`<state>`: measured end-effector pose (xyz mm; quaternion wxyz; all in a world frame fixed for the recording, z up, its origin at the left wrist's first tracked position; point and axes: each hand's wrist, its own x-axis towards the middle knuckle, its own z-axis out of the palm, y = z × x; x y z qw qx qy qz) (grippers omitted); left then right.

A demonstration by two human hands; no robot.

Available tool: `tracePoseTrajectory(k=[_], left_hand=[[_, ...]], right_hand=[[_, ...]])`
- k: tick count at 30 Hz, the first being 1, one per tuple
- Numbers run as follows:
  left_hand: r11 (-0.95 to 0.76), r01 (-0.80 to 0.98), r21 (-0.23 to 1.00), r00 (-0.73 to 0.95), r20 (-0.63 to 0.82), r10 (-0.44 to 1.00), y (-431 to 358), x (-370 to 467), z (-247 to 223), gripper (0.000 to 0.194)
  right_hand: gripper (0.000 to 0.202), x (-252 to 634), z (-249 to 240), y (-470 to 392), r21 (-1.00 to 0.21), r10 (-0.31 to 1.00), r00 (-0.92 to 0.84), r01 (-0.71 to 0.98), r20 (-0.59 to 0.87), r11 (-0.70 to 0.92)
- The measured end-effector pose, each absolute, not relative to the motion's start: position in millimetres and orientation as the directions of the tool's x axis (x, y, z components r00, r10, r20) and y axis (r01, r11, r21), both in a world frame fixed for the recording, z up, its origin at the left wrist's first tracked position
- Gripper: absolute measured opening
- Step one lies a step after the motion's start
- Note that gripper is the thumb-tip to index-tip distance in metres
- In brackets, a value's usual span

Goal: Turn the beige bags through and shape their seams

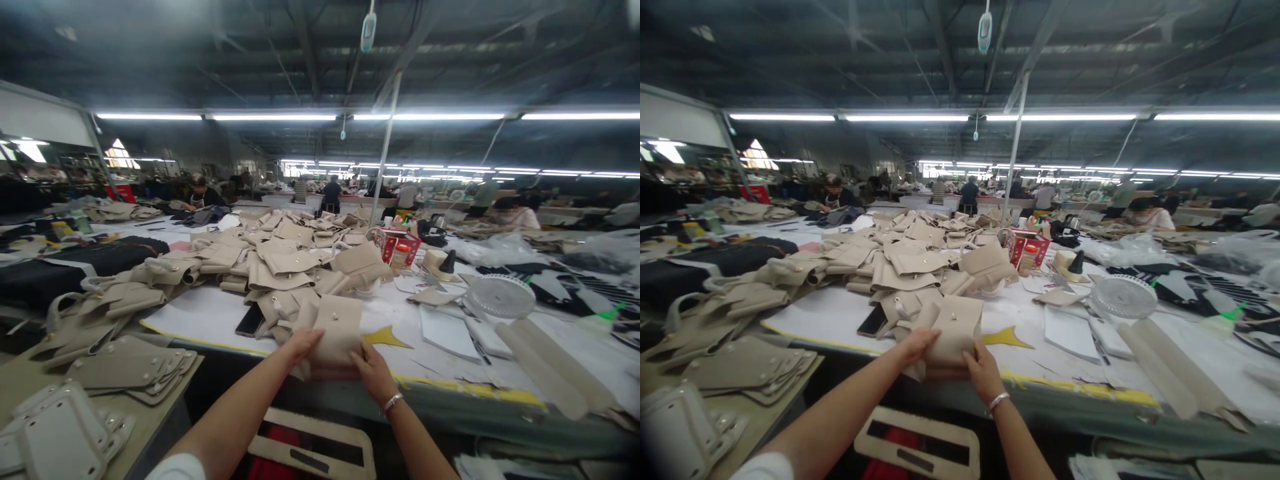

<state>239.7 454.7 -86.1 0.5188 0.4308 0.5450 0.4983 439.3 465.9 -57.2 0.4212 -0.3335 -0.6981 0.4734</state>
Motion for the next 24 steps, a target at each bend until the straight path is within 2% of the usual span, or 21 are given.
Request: tracePoseTrajectory(k=[4, 8, 12, 17, 19, 21, 24], left_hand=[[0.136, -0.251, 0.958, -0.049, -0.153, 0.987, 463.9, 256.4, -97.7, 0.062], [0.107, -0.378, 0.920, -0.045, -0.134, 0.990, 477.6, 254.2, -92.6, 0.056], [0.094, -0.450, 0.888, -0.054, -0.133, 0.990, 497.8, 236.3, -69.3, 0.056], [0.189, -0.488, 0.852, -0.025, -0.230, 0.973, 505.4, 216.0, -27.0, 0.041], [0.203, -0.494, 0.845, 0.006, -0.230, 0.973, 499.3, 218.7, -11.7, 0.033], [0.160, -0.527, 0.834, 0.002, -0.187, 0.982, 490.8, 225.4, 1.3, 0.027], [0.001, -0.619, 0.785, -0.095, -0.077, 0.993, 479.3, 232.1, 14.4, 0.021]], right_hand=[[0.038, 454.9, -49.7, 449.0, -0.838, 0.742, -0.591, 0.192, 0.316, 0.510], [0.041, 474.0, -57.6, 446.4, -0.792, 0.698, -0.655, 0.246, 0.289, 0.559], [0.040, 490.5, -70.8, 447.0, -0.719, 0.659, -0.724, 0.348, 0.201, 0.601], [0.046, 492.6, -84.7, 456.3, -0.472, 0.641, -0.755, 0.519, 0.138, 0.713], [0.044, 488.5, -90.9, 465.7, -0.362, 0.612, -0.766, 0.523, 0.197, 0.771], [0.040, 485.4, -95.6, 477.0, -0.295, 0.558, -0.760, 0.478, 0.332, 0.827], [0.033, 487.8, -94.6, 488.8, -0.305, 0.575, -0.581, 0.500, 0.576, 0.811]])
